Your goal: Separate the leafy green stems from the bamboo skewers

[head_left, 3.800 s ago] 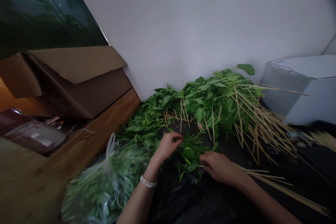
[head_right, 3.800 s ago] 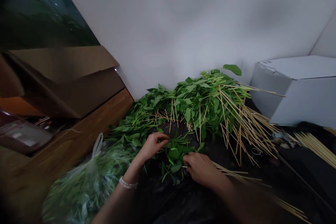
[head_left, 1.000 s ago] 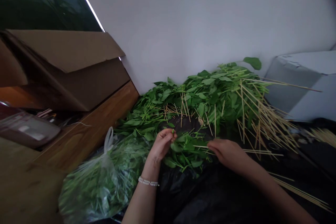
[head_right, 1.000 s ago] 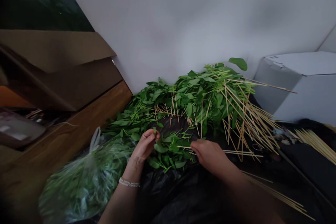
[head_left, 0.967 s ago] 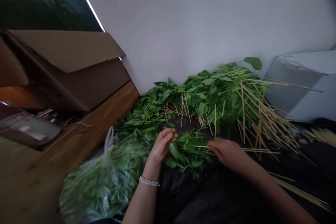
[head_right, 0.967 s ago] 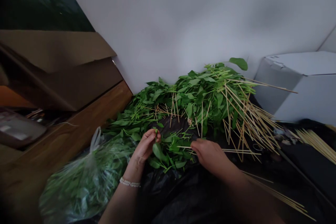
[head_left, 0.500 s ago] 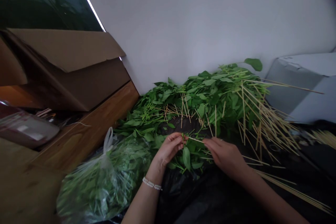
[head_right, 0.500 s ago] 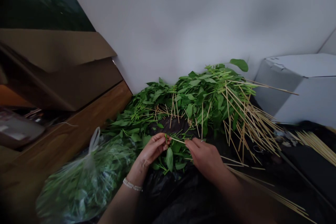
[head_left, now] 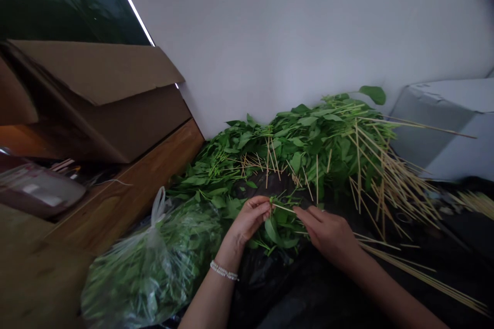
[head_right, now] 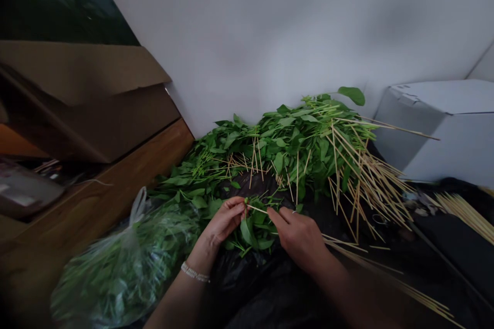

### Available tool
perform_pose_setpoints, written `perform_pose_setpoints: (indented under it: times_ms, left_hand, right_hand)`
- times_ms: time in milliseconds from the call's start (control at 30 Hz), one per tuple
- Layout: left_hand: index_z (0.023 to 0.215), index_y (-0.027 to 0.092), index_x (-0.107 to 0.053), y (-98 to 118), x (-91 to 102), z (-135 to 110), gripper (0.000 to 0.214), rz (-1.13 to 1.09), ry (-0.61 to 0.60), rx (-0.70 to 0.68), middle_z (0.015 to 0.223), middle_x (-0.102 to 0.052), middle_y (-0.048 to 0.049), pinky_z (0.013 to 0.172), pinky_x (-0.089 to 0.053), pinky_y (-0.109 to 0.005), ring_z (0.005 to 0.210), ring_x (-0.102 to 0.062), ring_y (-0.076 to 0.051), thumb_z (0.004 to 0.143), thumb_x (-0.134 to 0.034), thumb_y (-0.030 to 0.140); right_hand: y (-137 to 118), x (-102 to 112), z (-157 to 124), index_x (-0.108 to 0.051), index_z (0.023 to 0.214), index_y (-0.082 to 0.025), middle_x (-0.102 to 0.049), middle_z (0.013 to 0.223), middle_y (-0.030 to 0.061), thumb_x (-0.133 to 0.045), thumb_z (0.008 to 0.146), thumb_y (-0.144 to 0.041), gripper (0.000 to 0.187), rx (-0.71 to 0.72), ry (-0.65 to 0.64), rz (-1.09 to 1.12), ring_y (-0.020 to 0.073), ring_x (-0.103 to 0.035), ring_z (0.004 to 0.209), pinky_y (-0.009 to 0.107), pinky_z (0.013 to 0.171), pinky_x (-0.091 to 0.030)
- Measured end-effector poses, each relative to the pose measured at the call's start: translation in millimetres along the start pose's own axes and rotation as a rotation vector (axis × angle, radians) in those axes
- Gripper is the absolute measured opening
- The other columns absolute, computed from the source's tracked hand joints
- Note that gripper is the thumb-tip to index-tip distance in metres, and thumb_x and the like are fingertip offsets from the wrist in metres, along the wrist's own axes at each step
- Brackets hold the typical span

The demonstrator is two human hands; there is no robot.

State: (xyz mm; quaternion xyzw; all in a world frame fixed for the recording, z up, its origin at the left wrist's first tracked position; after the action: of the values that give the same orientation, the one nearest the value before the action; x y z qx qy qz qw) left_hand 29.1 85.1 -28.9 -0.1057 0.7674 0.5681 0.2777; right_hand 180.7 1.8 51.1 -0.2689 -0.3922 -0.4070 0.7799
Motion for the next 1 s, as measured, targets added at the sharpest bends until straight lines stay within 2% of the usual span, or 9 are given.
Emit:
perform_pose_setpoints:
  times_ms: [200,667,833,1000]
  left_hand:
    - [0.078,0.014,-0.070,0.5,-3.8,-0.8,0.031,0.022,-0.034,-0.002,0.066,-0.069,-0.0010,0.056,-0.042,-0.018,0.054,-0.058,-0.007,0.054,-0.088,0.021]
    - [0.072,0.012,-0.069,5.1,-1.3,-1.4,0.030,0.123,0.000,-0.027,0.059,-0.065,0.0006,0.053,-0.038,-0.018,0.050,-0.053,-0.006,0.051,-0.089,0.022]
    - [0.072,0.012,-0.070,4.6,-3.5,-2.4,0.031,0.129,-0.012,-0.024,0.058,-0.064,0.0010,0.053,-0.038,-0.018,0.049,-0.052,-0.005,0.049,-0.089,0.022]
    - [0.071,0.012,-0.069,4.1,-4.8,-4.3,0.033,0.132,-0.008,-0.007,0.057,-0.063,0.0016,0.052,-0.039,-0.018,0.049,-0.053,-0.006,0.047,-0.090,0.023]
  right_hand:
    - [0.7,-1.3,-0.1,-0.062,0.117,-0.018,-0.065,0.079,0.0046,-0.038,0.090,-0.011,0.037,-0.007,-0.004,-0.003,0.0124,-0.060,0.066,0.023,0.061,-0.040]
    - [-3.4,-2.9,-1.3,-0.062,0.116,-0.017,-0.065,0.080,0.0045,-0.039,0.089,-0.010,0.036,0.035,-0.010,-0.075,0.0127,-0.058,0.065,0.025,0.061,-0.038]
    - [-6.7,-1.6,-2.8,-0.062,0.114,-0.017,-0.065,0.079,0.0040,-0.039,0.088,-0.008,0.036,0.051,0.036,-0.074,0.0118,-0.057,0.065,0.024,0.062,-0.037]
    - [-11.7,5.7,-4.5,-0.062,0.112,-0.015,-0.062,0.077,0.0023,-0.041,0.087,-0.007,0.033,0.075,0.154,-0.058,0.0117,-0.055,0.062,0.026,0.060,-0.036]
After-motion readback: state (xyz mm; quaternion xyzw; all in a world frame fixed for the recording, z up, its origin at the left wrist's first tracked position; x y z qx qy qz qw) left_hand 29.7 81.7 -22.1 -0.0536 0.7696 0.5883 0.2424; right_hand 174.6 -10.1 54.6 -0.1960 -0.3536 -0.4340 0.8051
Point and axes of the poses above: each hand's wrist, its own z-axis towards the middle knuckle, its own x-axis out of the back of the hand, y = z × x, the point moved 9 cm from there along z, towards the middle knuckle
